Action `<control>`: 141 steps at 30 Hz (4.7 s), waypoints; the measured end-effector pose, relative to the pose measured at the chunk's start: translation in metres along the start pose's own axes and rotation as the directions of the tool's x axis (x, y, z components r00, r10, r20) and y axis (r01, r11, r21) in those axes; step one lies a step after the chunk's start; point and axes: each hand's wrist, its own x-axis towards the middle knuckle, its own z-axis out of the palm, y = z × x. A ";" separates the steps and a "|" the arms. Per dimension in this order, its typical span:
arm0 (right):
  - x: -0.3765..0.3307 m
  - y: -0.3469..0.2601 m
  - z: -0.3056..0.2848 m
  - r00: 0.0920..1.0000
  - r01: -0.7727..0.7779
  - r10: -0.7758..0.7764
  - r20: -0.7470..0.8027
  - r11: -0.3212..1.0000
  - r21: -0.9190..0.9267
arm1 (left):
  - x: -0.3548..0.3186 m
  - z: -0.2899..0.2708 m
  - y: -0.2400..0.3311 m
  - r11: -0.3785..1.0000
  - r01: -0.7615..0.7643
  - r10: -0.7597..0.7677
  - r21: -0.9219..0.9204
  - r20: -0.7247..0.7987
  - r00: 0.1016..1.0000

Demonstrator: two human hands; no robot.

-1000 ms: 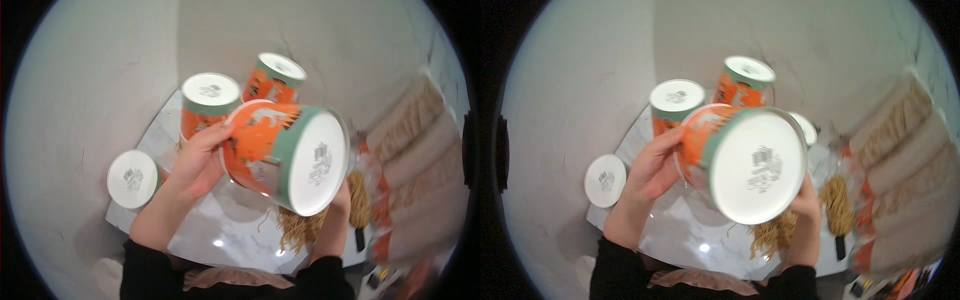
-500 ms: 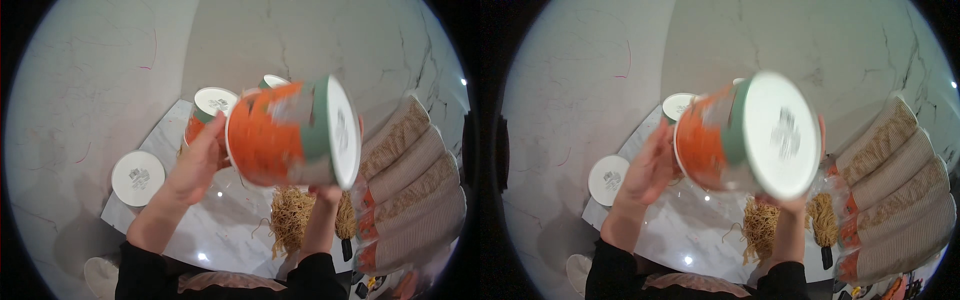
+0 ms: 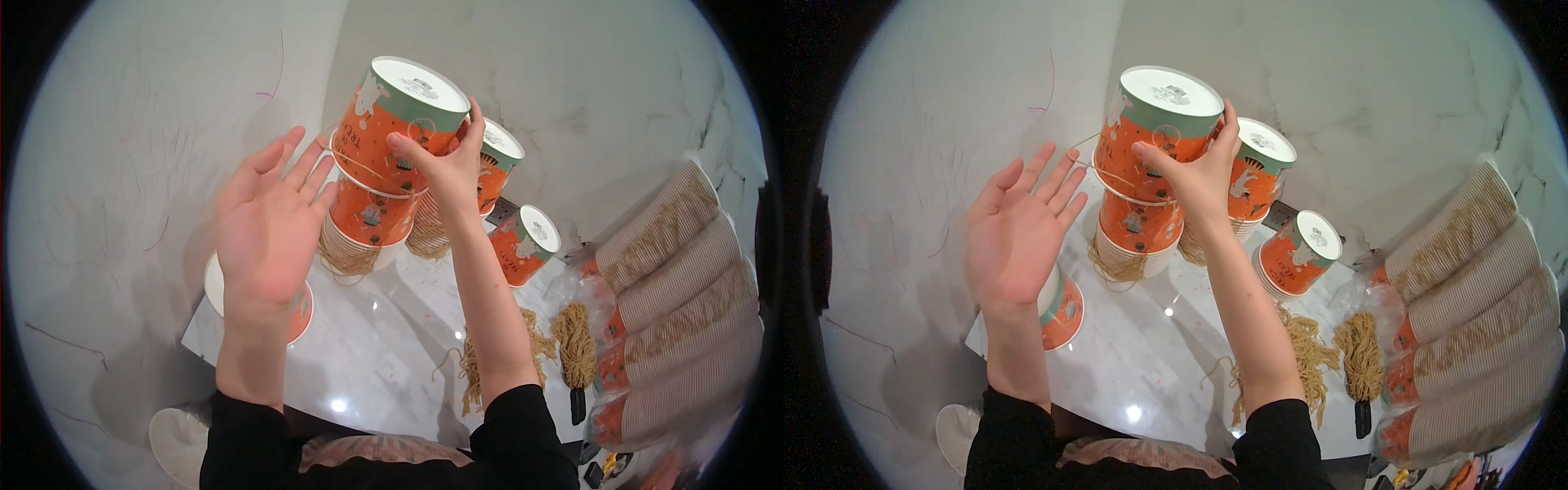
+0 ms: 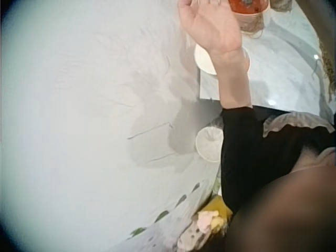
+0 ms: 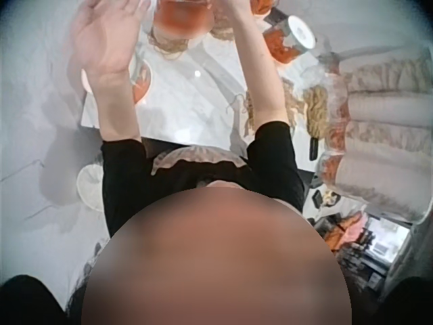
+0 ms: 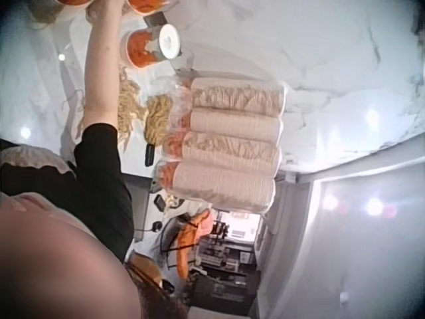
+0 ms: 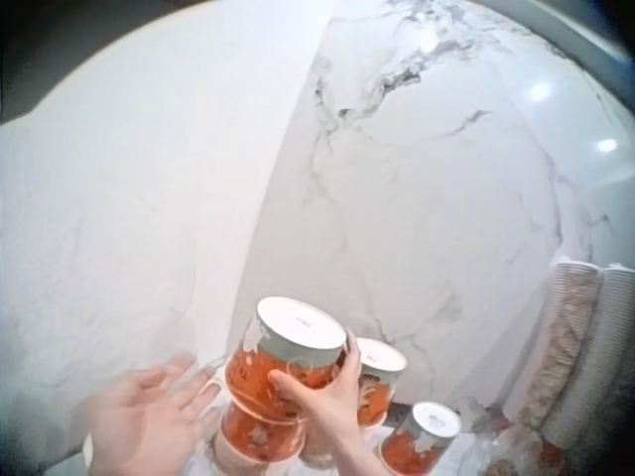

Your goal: Attaching string handles to printed paper buckets by threading them through pre-punched holes.

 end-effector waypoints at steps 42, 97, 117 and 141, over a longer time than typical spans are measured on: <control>-0.067 0.068 0.033 0.985 -0.033 -0.034 -0.170 0.927 -0.374 | 0.004 -0.009 0.002 0.973 -0.102 0.054 -0.206 -0.226 0.973; -0.103 0.083 -0.266 0.890 -0.231 -0.130 -0.436 0.697 -0.679 | 0.002 0.001 -0.077 0.981 0.185 -0.194 -0.060 -0.320 0.927; -0.144 -0.039 -0.188 0.973 0.197 -0.223 -0.058 0.937 -0.290 | -0.021 0.030 -0.118 0.795 0.186 -0.283 0.577 0.081 0.956; -0.204 0.038 -0.122 0.275 0.387 0.612 0.742 0.636 -0.668 | -0.006 -0.009 -0.155 0.728 0.450 -0.489 0.517 -0.068 0.869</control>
